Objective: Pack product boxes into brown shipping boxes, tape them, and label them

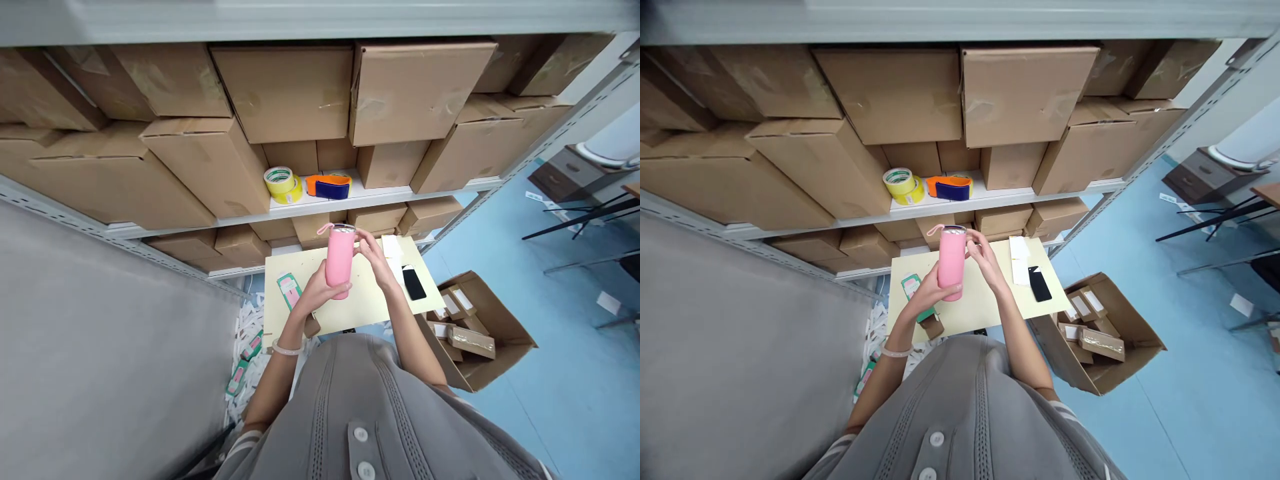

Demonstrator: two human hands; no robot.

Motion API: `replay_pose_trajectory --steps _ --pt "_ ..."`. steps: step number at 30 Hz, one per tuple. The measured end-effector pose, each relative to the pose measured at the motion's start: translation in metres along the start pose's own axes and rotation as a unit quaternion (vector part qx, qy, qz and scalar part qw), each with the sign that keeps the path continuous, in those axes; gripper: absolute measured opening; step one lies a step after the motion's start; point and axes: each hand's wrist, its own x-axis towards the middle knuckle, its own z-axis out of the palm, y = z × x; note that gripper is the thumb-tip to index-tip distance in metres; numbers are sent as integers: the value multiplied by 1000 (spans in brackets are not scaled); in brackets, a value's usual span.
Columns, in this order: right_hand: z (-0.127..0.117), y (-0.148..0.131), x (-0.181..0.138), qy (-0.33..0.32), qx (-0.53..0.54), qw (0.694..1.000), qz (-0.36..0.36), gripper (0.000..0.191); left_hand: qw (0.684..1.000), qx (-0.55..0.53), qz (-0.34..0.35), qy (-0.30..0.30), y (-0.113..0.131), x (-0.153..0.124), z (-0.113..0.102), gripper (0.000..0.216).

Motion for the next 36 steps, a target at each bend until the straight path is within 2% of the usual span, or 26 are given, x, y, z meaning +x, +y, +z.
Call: replay_pose_trajectory --steps 2,3,4,7,10,12,13,15,20,22,26,29,33,36 --pt "4 11 -6 11 44 998 36 53 984 -175 -17 9 8 1 2 64" --pt "7 16 -9 15 58 997 51 53 963 -265 -33 15 14 3 3 60" --pt "11 20 -13 13 71 996 61 53 934 -353 -52 21 21 6 3 55" --pt "23 23 -21 -22 96 993 63 51 819 -563 -104 31 44 15 1 48" --pt "31 19 -24 -46 94 994 28 47 733 -661 -153 48 59 24 -1 48" --pt "32 18 -24 -41 69 997 3 45 709 -680 -174 71 62 27 0 47" --pt "32 18 -25 -37 50 998 -6 46 708 -679 -175 81 61 28 1 47" --pt "32 20 -26 -32 16 999 -16 49 731 -657 -164 88 57 28 4 47" --pt "35 21 -31 -42 -19 999 -21 51 845 -512 -133 75 49 23 4 57" --pt "36 19 -31 -41 -28 998 -26 51 876 -460 -124 78 48 21 2 60" --pt "34 14 -32 -26 -65 996 -52 54 894 -428 -101 92 44 15 4 57" --pt "30 12 -32 -45 -111 990 -76 59 912 -379 -39 150 36 12 10 49" --pt "34 17 -35 -87 -151 981 -89 73 933 -276 9 231 24 12 17 59" --pt "45 27 -36 -53 -128 986 -93 74 944 -231 17 237 21 11 23 64"
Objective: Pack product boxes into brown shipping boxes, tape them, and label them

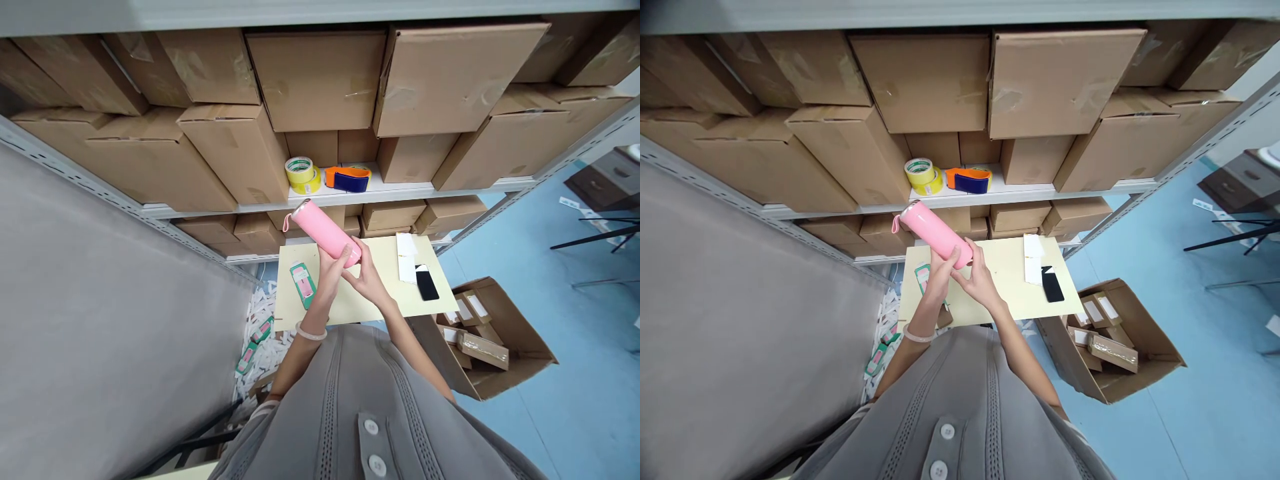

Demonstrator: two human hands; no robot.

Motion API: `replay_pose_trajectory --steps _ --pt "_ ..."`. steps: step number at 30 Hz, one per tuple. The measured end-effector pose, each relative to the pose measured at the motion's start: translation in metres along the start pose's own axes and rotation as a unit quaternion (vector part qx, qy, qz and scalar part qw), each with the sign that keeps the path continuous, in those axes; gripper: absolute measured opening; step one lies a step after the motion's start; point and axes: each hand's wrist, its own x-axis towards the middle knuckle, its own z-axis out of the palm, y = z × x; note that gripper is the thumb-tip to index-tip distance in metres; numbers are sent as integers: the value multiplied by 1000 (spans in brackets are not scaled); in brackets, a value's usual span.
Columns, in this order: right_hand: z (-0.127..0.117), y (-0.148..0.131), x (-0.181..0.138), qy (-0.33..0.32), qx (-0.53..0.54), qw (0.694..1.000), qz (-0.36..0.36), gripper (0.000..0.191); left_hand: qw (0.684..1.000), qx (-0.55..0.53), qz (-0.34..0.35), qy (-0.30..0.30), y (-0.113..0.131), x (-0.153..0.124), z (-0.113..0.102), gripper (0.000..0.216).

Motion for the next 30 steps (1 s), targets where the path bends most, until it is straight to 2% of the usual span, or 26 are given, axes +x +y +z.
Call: replay_pose_trajectory --steps 5,8,10,13,16,18,20,23,30 --pt "15 6 -3 120 77 988 65 59 996 73 -34 -42 -1 -8 0 52" --pt "12 2 -1 126 223 955 146 46 992 96 -44 -67 -7 -8 -7 47" --pt "9 -1 2 101 355 908 199 43 995 78 -27 -63 -14 -5 -12 45" --pt "5 -2 5 2 510 817 268 49 997 59 -17 -52 -23 2 -18 46" --pt "10 4 3 -116 601 722 322 61 996 44 -35 -75 -25 6 -22 53" --pt "15 8 0 -157 640 669 344 67 994 32 -37 -93 -22 6 -23 55" --pt "20 10 -2 -181 662 632 358 71 995 42 -25 -91 -17 5 -23 54" --pt "23 11 -5 -214 656 620 373 74 996 62 -13 -61 -10 4 -24 53" --pt "19 16 -5 -247 588 670 381 73 998 38 -35 -38 -11 0 -30 48"
